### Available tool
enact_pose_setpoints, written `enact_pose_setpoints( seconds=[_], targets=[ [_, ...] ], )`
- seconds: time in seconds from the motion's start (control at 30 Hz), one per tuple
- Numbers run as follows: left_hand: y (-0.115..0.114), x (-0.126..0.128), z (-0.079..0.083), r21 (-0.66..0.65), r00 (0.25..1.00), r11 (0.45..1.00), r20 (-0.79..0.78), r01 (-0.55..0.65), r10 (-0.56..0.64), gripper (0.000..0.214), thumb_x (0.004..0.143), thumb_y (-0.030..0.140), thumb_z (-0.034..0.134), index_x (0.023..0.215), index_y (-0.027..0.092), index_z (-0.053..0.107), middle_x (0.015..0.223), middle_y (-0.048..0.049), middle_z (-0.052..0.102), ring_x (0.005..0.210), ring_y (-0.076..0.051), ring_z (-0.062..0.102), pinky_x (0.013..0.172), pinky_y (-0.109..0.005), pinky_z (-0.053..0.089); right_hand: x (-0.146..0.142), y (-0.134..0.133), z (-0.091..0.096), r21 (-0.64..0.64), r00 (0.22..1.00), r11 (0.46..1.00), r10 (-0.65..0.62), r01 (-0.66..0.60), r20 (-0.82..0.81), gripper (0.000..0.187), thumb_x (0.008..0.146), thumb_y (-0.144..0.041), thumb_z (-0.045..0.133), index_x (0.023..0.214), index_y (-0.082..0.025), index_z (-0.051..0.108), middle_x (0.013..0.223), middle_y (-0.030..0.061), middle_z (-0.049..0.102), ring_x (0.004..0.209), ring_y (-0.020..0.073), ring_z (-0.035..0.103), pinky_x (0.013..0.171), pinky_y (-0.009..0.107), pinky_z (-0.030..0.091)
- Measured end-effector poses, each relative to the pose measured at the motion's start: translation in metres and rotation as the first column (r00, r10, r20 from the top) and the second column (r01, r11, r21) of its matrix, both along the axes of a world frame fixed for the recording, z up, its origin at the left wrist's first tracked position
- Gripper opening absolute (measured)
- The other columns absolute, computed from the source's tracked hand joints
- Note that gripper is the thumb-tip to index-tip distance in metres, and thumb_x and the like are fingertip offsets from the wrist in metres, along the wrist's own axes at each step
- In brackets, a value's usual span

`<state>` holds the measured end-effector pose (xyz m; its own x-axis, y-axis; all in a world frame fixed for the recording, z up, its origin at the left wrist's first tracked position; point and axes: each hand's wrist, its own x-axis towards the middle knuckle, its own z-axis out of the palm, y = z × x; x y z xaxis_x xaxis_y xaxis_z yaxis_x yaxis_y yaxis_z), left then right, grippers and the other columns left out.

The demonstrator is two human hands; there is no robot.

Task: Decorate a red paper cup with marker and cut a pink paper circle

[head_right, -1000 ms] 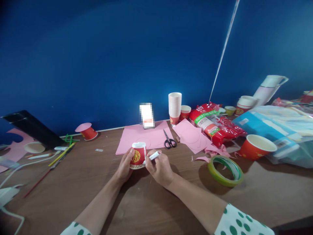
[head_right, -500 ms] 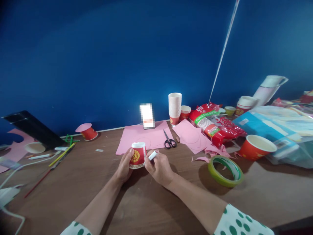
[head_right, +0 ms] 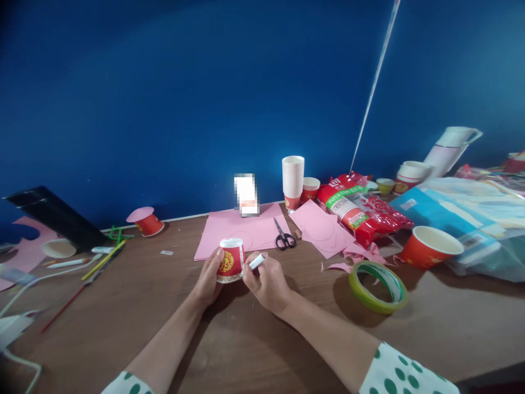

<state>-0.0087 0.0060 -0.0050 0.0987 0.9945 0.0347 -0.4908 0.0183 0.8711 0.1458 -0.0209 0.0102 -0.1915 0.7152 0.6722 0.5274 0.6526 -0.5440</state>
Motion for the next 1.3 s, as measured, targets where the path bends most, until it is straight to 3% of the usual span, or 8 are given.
enact_pose_setpoints(
  seconds=[0.33, 0.83, 1.3],
  targets=[
    [-0.0017, 0.0013, 0.0024, -0.001, 1.0, 1.0, -0.003, 0.002, -0.002, 0.029, 0.078, 0.04, 0.064, 0.09, 0.014, 0.063, 0.081, -0.0045, 0.069, 0.071, -0.016, 0.064, 0.067, -0.026, 0.048, 0.0013, 0.0013, 0.0002, 0.038, 0.997, 0.996, -0.076, 0.075, 0.005, 0.017, 0.089, -0.02, 0.043, 0.073, -0.02, 0.049, 0.061, 0.0001, 0.057, 0.057, 0.0151, 0.053, 0.066, 0.027, 0.041],
    [-0.0022, 0.0005, 0.0028, -0.032, 1.0, 0.999, 0.005, 0.006, -0.005, 0.033, 0.075, 0.042, 0.066, 0.094, 0.015, 0.063, 0.082, -0.0041, 0.07, 0.074, -0.018, 0.065, 0.071, -0.029, 0.048, 0.0015, -0.0003, 0.0017, 0.031, 0.998, 0.998, -0.06, 0.061, -0.02, 0.017, 0.09, -0.02, 0.043, 0.074, -0.021, 0.05, 0.061, 0.0009, 0.057, 0.058, 0.0156, 0.053, 0.065, 0.027, 0.042],
    [-0.0003, -0.0023, -0.003, -0.004, 1.0, 1.0, -0.027, -0.008, 0.008, 0.031, 0.08, 0.042, 0.06, 0.094, 0.014, 0.063, 0.079, -0.0041, 0.069, 0.066, -0.014, 0.062, 0.063, -0.025, 0.047, 0.0025, -0.0014, 0.0027, 0.024, 0.996, 0.998, -0.055, 0.056, -0.066, 0.017, 0.09, -0.021, 0.042, 0.074, -0.02, 0.05, 0.061, 0.0009, 0.055, 0.057, 0.015, 0.053, 0.061, 0.027, 0.043]
  ],
)
